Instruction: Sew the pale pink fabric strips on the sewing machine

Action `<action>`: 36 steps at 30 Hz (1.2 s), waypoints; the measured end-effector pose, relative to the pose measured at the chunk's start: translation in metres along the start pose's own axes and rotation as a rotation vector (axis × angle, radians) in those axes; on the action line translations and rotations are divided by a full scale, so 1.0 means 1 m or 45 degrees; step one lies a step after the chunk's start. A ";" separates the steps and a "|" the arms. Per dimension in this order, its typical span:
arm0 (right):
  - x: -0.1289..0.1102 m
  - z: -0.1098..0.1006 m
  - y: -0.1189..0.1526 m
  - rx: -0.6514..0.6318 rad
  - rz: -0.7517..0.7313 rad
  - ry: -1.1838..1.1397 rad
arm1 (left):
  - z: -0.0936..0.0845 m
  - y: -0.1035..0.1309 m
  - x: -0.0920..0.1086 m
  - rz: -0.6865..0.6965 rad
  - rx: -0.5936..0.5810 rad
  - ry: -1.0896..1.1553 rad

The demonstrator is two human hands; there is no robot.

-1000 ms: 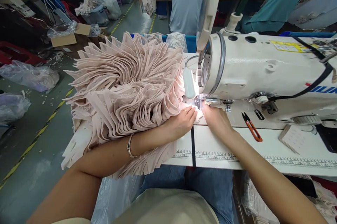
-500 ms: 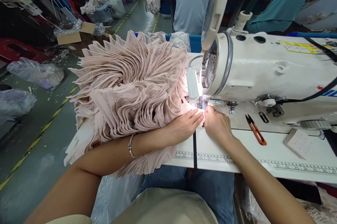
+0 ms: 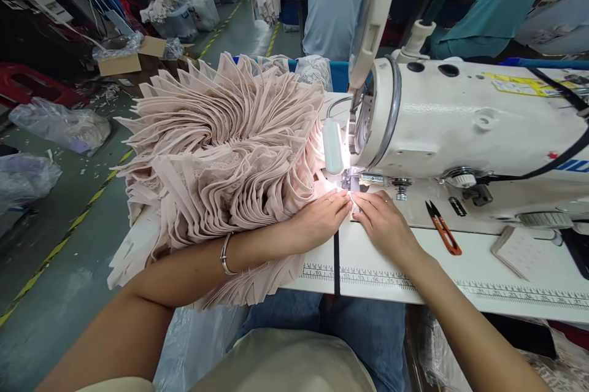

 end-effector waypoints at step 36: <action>0.026 0.023 -0.011 -0.291 0.255 0.151 | 0.001 -0.010 -0.003 -0.039 -0.070 -0.062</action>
Point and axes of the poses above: each hand's wrist, its own y-axis away from the middle knuckle, its own z-axis out of the palm, x = y × z, the point moved 5 cm from there along -y, towards the middle knuckle, and after that the axes turned 2 degrees about z, right-handed, at the moved point
